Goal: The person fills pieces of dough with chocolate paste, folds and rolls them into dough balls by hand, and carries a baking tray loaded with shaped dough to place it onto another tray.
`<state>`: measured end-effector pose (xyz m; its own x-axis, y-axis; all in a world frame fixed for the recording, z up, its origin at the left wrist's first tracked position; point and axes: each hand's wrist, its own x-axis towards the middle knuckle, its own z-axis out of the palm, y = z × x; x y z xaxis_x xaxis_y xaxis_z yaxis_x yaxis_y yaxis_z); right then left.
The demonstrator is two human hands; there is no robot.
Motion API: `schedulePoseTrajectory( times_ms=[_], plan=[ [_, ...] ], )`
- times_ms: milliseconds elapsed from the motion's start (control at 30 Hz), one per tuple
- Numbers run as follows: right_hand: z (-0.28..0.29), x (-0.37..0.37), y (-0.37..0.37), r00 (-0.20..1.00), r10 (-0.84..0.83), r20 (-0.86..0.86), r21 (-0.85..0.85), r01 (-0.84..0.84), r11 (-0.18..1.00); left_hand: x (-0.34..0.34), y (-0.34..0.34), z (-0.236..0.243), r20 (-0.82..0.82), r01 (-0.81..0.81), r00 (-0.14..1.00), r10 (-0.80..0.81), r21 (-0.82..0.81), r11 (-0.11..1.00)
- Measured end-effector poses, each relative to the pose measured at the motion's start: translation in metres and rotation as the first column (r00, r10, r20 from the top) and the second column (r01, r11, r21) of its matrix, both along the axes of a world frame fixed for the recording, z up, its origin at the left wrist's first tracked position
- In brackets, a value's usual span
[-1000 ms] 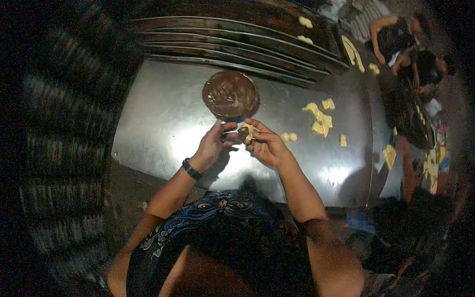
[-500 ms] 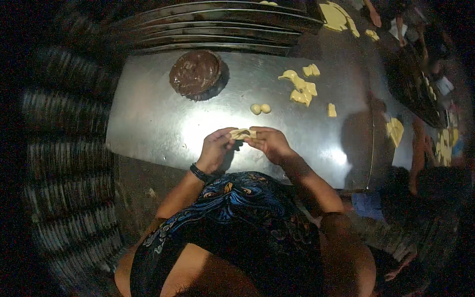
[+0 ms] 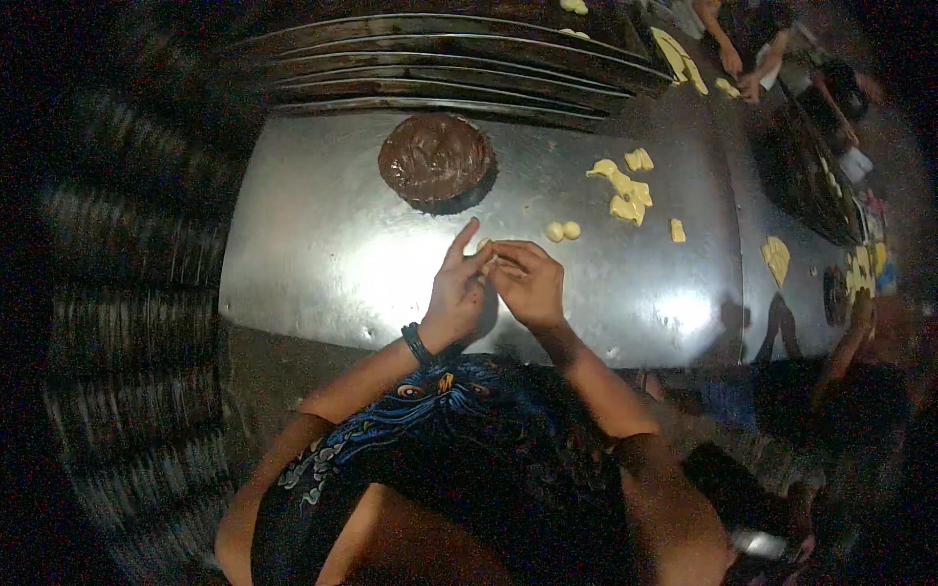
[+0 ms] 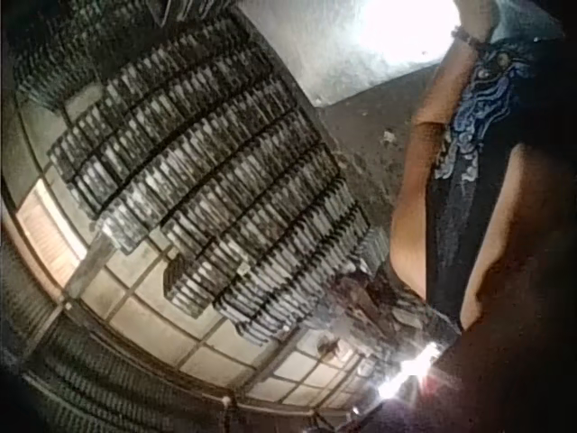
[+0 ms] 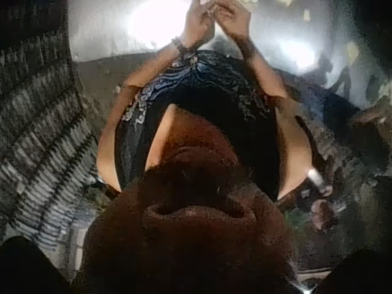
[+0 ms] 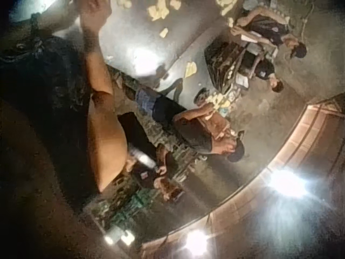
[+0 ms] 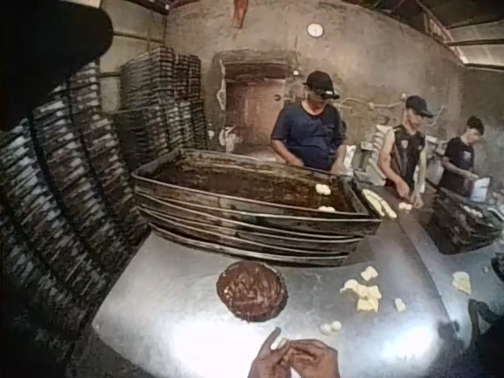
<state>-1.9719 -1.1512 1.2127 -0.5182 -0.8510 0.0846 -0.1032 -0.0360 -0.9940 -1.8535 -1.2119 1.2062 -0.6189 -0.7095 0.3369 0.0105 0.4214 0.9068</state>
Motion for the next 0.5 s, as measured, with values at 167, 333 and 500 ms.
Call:
schedulePoseTrajectory(
  times_ms=[167, 333, 500],
  plan=[
    [-0.022, 0.005, 0.025, 0.789, -0.244, -0.564, -0.025, 0.279, 0.96, 0.014, -0.006, -0.014, 0.11, 0.306, 0.944, -0.311, 0.06, 0.95],
    [-0.076, 0.024, 0.083, 0.671, -0.572, 0.472, -0.02, 0.657, 0.754, 0.032, -0.012, -0.038, 0.017, 0.384, 0.913, -0.407, 0.296, 0.875],
    [-0.001, -0.036, 0.069, 0.938, 0.283, -0.202, 0.552, -0.13, 0.823, 0.057, -0.043, -0.053, 0.122, 0.164, 0.969, -0.216, 0.334, 0.928]
  ],
)
